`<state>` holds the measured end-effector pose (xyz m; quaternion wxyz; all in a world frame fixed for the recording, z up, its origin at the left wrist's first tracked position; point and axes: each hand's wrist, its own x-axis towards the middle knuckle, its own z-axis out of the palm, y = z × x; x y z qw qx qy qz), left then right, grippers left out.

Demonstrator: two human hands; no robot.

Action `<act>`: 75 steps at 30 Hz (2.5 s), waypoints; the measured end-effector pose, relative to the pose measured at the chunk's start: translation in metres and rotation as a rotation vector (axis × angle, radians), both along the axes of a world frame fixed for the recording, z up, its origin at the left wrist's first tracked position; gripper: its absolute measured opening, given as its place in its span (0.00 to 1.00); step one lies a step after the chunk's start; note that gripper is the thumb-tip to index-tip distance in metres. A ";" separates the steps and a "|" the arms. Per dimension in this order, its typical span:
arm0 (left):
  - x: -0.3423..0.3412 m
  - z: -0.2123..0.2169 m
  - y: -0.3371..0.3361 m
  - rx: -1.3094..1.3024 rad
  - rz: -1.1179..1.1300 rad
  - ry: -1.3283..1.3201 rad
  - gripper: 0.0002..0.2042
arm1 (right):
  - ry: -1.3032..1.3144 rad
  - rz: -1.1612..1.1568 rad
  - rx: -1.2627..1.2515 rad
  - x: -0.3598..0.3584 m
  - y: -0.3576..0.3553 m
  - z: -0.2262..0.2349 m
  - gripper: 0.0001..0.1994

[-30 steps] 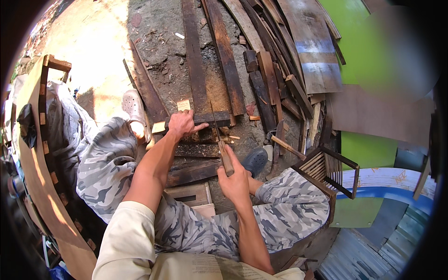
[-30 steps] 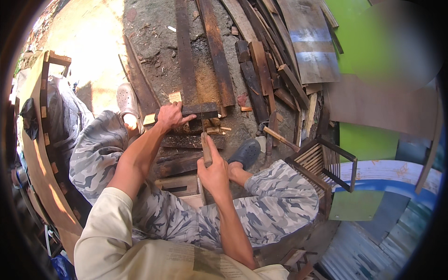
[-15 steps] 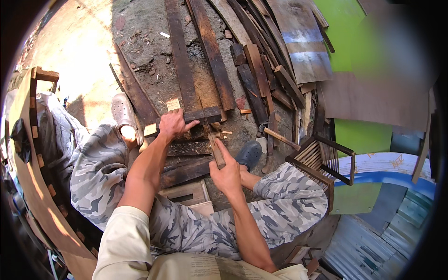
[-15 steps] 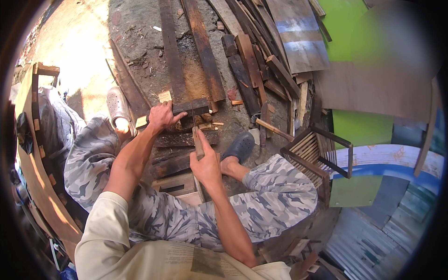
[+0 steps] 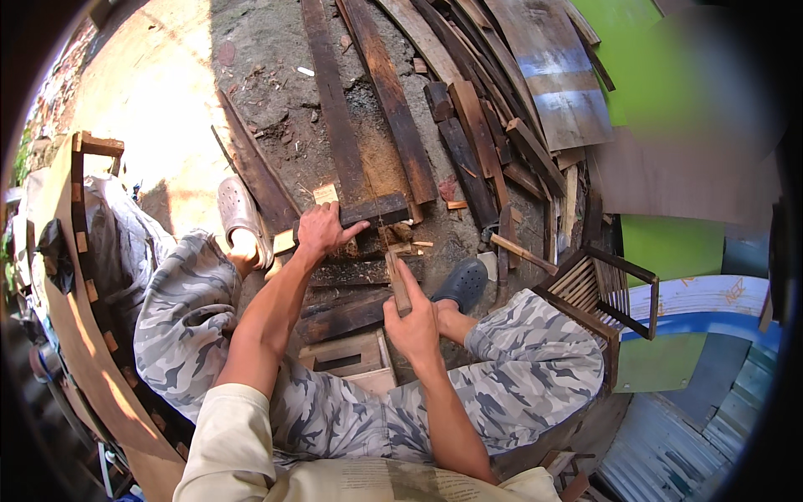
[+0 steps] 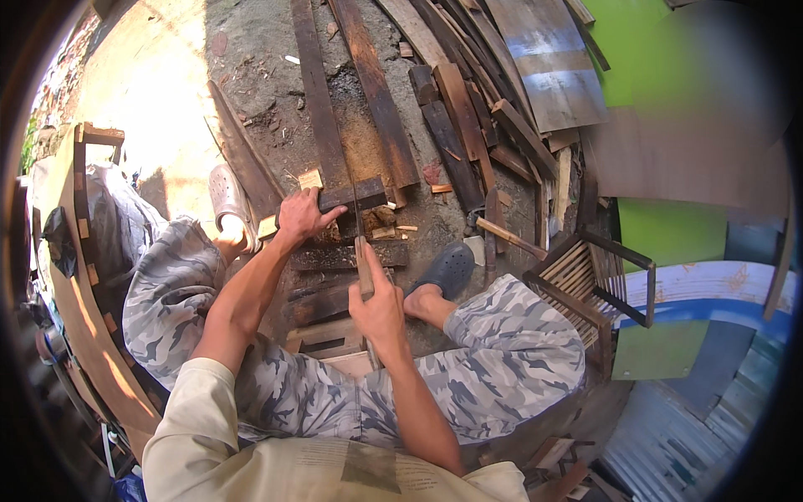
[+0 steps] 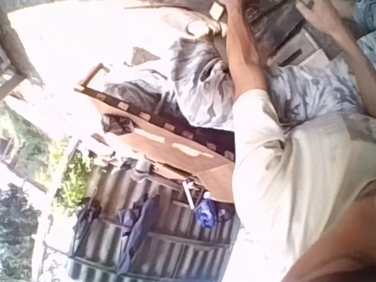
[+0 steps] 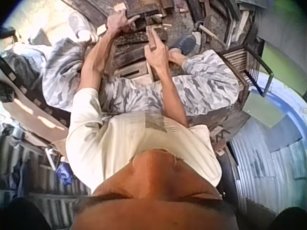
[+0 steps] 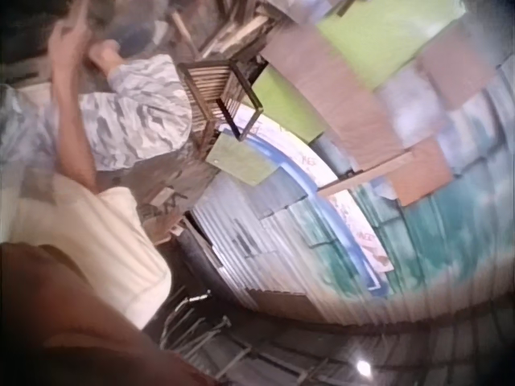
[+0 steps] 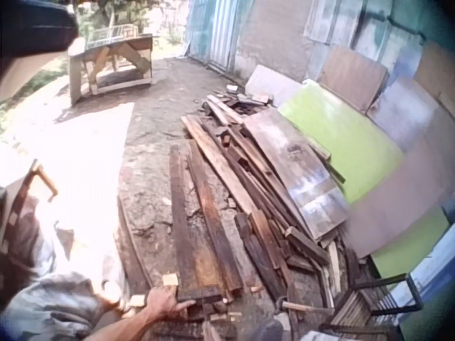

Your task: The person sits on the ground and uses a knife to carve and shape a small block of wood. They repeatedly pare the edges and occasionally inspect the piece before continuing to carve.

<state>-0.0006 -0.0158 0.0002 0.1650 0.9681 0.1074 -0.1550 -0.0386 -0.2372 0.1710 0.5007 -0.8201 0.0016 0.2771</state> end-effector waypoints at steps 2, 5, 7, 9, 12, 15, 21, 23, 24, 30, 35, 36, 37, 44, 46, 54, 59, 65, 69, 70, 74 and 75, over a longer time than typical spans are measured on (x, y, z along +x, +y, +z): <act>0.008 0.004 0.001 0.022 -0.013 0.019 0.46 | -0.199 0.038 0.009 0.005 -0.002 -0.010 0.33; 0.004 0.001 0.006 0.052 -0.033 0.066 0.44 | -0.066 0.034 -0.002 0.013 0.002 -0.003 0.32; 0.014 0.014 -0.001 0.154 -0.091 0.135 0.43 | -0.109 0.020 0.011 0.021 0.001 -0.012 0.32; 0.032 0.028 -0.005 0.287 -0.110 0.239 0.43 | -0.126 -0.001 0.038 0.023 -0.003 -0.018 0.32; 0.041 0.032 -0.008 0.333 -0.074 0.324 0.42 | -0.110 -0.026 0.060 0.027 -0.001 -0.021 0.33; 0.025 0.028 -0.007 0.338 -0.036 0.256 0.41 | -0.066 -0.007 0.043 0.021 -0.001 -0.010 0.31; 0.025 0.021 -0.008 0.313 -0.067 0.302 0.40 | -0.080 0.005 0.046 0.009 -0.005 -0.015 0.31; 0.024 0.018 -0.004 0.263 -0.066 0.303 0.41 | -0.117 0.022 0.043 0.006 -0.006 -0.015 0.31; 0.018 0.015 -0.002 0.208 -0.095 0.238 0.43 | -0.113 0.022 0.039 0.003 -0.005 -0.011 0.31; 0.013 -0.007 -0.015 -0.010 0.230 0.088 0.41 | -0.193 0.010 0.050 0.000 -0.005 -0.020 0.32; 0.011 -0.018 -0.017 -0.047 0.342 -0.043 0.27 | -0.118 0.080 -0.048 0.013 0.005 0.003 0.32; 0.014 -0.016 -0.016 -0.062 0.351 -0.026 0.26 | -0.088 0.078 -0.056 0.012 0.004 0.013 0.32; 0.018 -0.015 -0.015 -0.077 0.359 -0.009 0.24 | -0.059 0.077 -0.064 0.010 0.004 0.025 0.32; 0.010 -0.022 -0.017 -0.004 0.317 -0.157 0.22 | -0.012 0.025 -0.108 -0.023 -0.008 0.097 0.29; 0.011 -0.024 -0.014 0.002 0.329 -0.123 0.22 | -0.036 0.044 -0.162 -0.001 0.004 0.076 0.29; 0.024 -0.018 -0.009 0.007 0.335 -0.113 0.22 | -0.022 0.067 -0.063 -0.004 -0.003 0.083 0.30; 0.014 -0.025 -0.017 0.041 0.294 -0.132 0.22 | -0.007 0.063 -0.088 -0.005 -0.005 0.074 0.31; 0.009 -0.031 -0.014 -0.001 0.315 -0.058 0.23 | 0.016 0.052 -0.072 0.016 0.011 0.037 0.30; 0.012 -0.030 -0.015 0.045 0.325 -0.158 0.23 | -0.012 0.096 -0.061 -0.024 -0.025 0.100 0.32; 0.012 -0.031 -0.015 0.040 0.331 -0.164 0.23 | -0.014 0.088 -0.044 -0.020 -0.023 0.100 0.32; 0.014 -0.028 -0.024 0.023 0.301 -0.188 0.23 | 0.006 0.063 -0.189 0.040 0.009 0.013 0.30; 0.015 -0.028 -0.024 0.025 0.298 -0.191 0.23 | -0.063 0.061 -0.171 0.039 0.012 0.001 0.30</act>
